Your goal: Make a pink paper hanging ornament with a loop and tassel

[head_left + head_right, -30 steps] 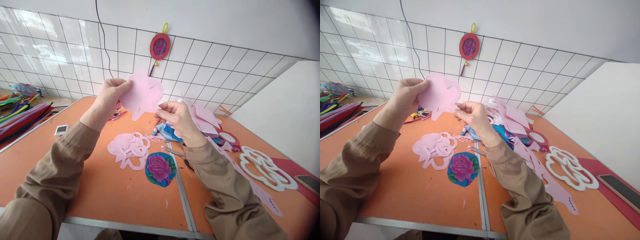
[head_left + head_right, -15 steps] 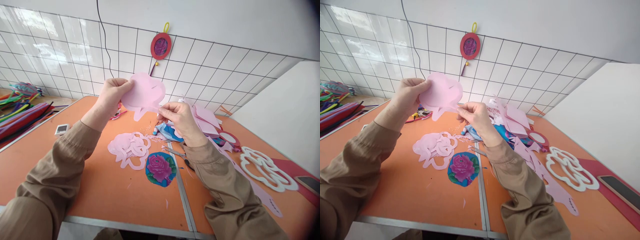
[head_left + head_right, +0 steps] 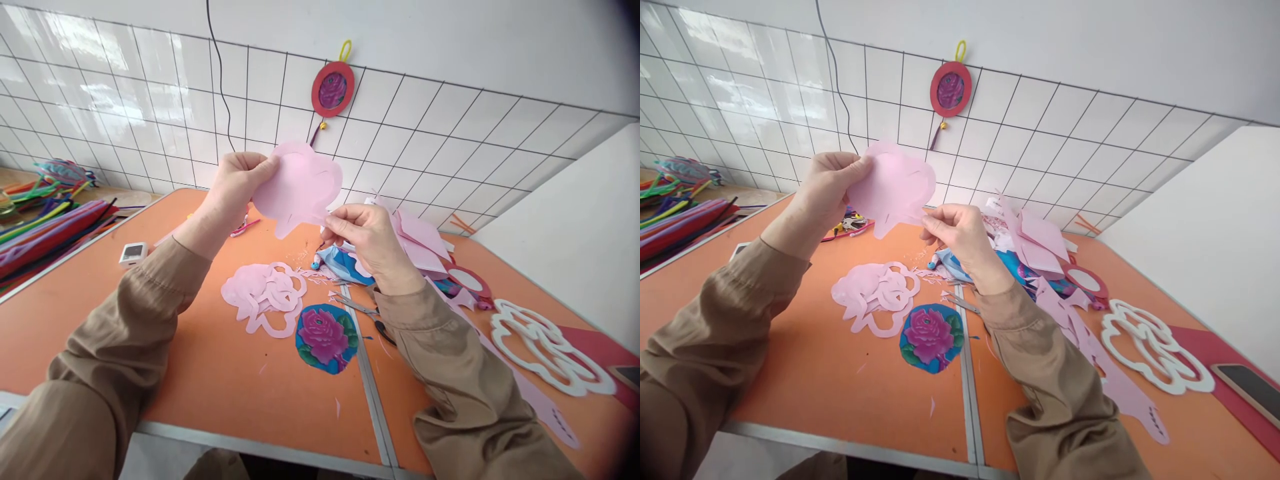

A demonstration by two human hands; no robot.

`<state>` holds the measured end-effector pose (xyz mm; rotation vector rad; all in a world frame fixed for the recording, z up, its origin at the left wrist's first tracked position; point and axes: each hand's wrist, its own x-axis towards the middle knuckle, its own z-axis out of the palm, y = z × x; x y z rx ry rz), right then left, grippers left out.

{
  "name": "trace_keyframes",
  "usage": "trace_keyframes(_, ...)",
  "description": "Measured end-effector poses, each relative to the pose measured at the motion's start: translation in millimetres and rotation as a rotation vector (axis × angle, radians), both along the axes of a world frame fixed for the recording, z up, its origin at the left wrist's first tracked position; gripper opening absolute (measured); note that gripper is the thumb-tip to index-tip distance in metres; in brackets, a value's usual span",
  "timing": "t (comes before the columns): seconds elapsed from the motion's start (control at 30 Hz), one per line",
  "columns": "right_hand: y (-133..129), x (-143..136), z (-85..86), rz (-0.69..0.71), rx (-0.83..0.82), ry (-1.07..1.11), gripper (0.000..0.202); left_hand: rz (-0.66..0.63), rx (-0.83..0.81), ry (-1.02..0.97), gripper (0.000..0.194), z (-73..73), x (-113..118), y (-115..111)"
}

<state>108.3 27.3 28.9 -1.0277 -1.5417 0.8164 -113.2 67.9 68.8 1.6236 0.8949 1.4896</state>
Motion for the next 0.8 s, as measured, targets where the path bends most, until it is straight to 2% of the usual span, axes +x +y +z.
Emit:
trace_keyframes(0.6,-0.6,-0.6,2.3,0.042,-0.044,0.013,0.027,0.007,0.021,-0.021,0.038,-3.3,-0.1,4.0)
trace_keyframes(0.8,-1.6,1.9,6.0,0.045,0.040,0.024,0.033,-0.001,0.074,0.025,0.040,-6.5,0.6,1.9)
